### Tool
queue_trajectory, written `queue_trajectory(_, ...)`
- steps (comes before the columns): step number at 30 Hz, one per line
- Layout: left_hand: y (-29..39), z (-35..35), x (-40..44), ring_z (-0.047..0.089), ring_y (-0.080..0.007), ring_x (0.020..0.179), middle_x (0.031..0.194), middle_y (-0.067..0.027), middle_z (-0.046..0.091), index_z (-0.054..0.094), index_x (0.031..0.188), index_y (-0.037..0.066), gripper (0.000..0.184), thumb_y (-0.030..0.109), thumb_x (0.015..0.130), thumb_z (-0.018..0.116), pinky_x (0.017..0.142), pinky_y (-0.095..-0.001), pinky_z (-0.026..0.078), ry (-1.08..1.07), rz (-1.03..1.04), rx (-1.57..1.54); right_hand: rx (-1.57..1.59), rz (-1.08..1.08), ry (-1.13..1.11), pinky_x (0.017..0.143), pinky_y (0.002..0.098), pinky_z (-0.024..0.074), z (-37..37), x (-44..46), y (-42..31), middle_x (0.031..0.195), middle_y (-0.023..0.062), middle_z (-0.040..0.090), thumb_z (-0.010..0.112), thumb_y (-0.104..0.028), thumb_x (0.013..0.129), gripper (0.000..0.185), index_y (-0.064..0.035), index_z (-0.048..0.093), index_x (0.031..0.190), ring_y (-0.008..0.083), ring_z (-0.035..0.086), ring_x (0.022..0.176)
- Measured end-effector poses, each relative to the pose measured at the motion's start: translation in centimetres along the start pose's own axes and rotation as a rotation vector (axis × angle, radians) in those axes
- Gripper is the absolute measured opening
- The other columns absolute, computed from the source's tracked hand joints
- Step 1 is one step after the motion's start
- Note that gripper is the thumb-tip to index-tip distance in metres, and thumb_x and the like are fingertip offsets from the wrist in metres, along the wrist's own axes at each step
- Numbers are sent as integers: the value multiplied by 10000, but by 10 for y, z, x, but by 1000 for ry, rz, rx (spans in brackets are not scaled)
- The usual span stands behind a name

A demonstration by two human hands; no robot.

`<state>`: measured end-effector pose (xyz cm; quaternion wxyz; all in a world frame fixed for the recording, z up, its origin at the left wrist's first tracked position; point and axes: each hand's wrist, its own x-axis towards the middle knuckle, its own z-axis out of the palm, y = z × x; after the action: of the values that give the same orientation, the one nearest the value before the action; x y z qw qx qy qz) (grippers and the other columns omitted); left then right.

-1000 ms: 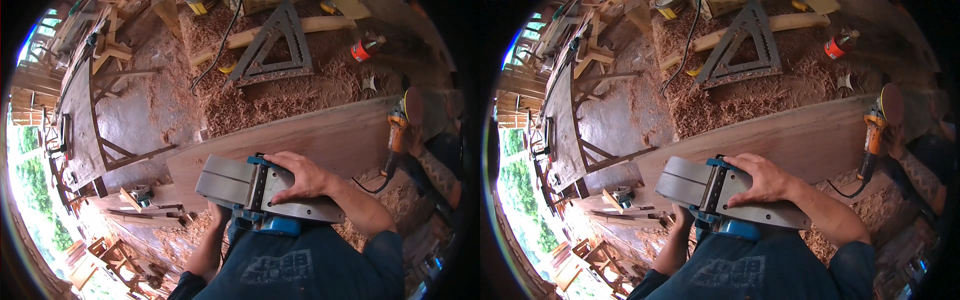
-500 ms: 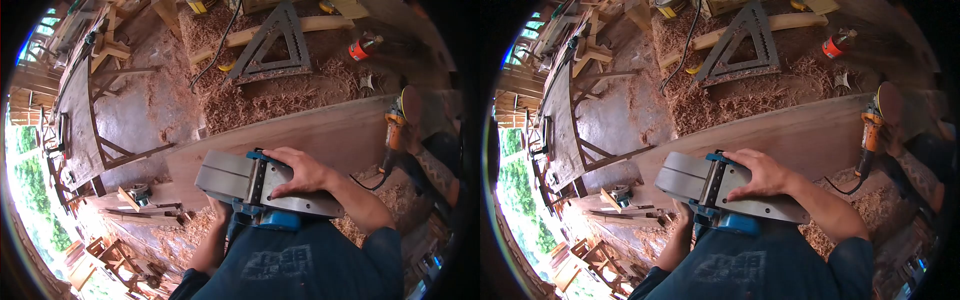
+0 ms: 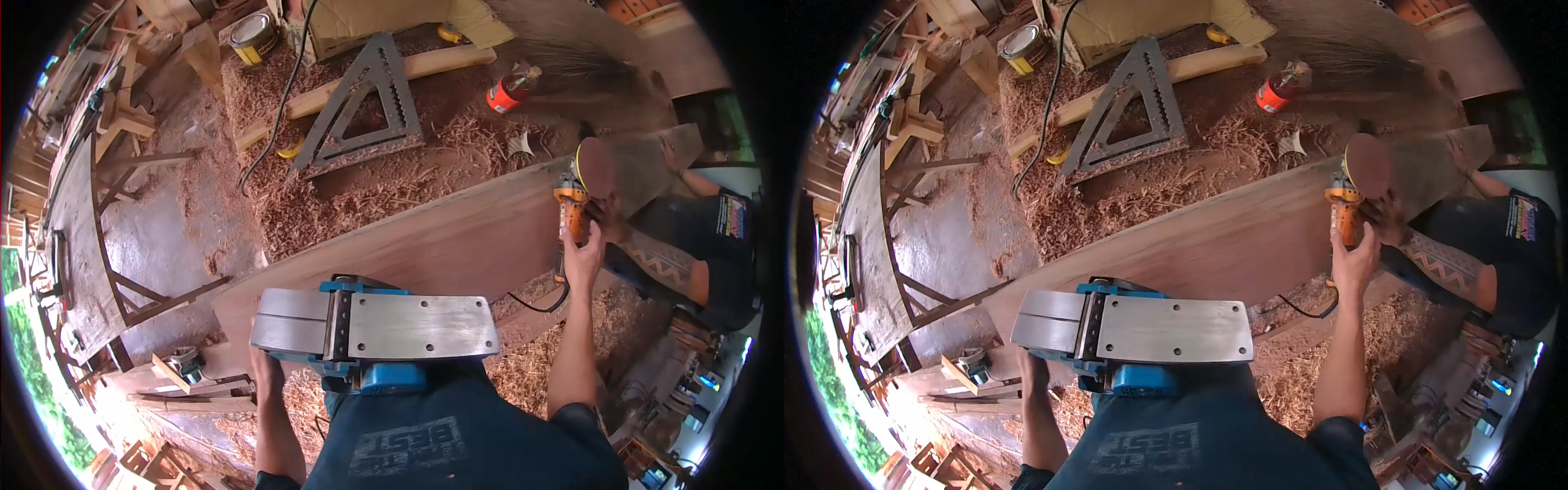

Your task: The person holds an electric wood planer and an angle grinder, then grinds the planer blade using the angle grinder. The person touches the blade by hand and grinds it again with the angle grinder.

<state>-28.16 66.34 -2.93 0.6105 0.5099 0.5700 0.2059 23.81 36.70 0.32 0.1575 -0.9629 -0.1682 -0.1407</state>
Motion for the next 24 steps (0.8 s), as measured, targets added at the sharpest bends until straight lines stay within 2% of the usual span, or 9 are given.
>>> queue_trajectory(3,70,6,1,577,-184,1025,1166,-111,636,617,1190,-2,518,439,1045,389,859,-345,450,84,33,58,14,297,-388,878,458,511,2,20,0,1071,214,674,796,-224,782,514,44,583,1165,318,673,1027)
queue_trajectory(8,135,36,-9,609,-164,924,1064,-94,667,653,1087,-9,381,295,1043,429,835,-304,449,390,528,132,680,298,-613,665,274,513,16,39,31,863,21,625,766,-118,779,370,-10,600,1092,115,617,734)
queue_trajectory(10,174,58,-28,619,-169,899,1026,-112,667,647,1079,-39,271,157,983,486,803,-292,476,96,579,111,744,534,-813,693,280,495,-7,47,20,918,33,639,740,-138,803,396,-36,589,1155,118,627,796)
queue_trajectory(12,201,93,-51,637,-173,835,949,-116,681,637,1097,-46,239,112,973,507,799,-299,508,-309,464,106,941,458,-805,687,275,506,-28,32,-5,907,43,638,717,-170,834,396,-16,576,1170,134,635,790)
queue_trajectory(15,212,169,-86,639,-298,1148,1250,-207,634,534,1310,-21,470,264,957,657,907,-391,535,-930,280,137,1208,406,-828,681,273,517,-89,15,-90,937,72,637,699,-189,858,398,7,565,1178,152,639,799)
queue_trajectory(16,191,197,-99,591,-354,1215,1290,-261,591,409,1406,-31,644,324,940,678,955,-406,515,-936,473,182,1255,435,-816,687,277,520,-104,10,-109,949,84,636,697,-195,863,400,11,563,1179,158,640,808)
queue_trajectory(18,184,236,-122,588,-352,1196,1248,-290,578,332,1434,-40,782,365,895,729,960,-387,500,-891,418,89,1349,485,-791,698,285,525,-129,3,-143,973,109,635,693,-208,872,406,19,559,1180,168,641,824)
queue_trajectory(21,193,250,-129,609,-290,1084,1148,-239,596,304,1431,-40,838,368,865,766,895,-355,507,-1025,77,-41,1364,342,-728,762,292,516,-150,-15,-182,1010,126,617,713,-251,859,500,20,524,1234,184,621,888)
queue_trajectory(24,184,247,-128,591,-230,977,1057,-168,594,327,1402,-56,833,381,856,777,838,-329,500,-1086,93,-353,1588,249,-915,819,338,503,-150,-13,-183,1036,122,573,692,-314,886,610,-2,425,1338,214,586,901)
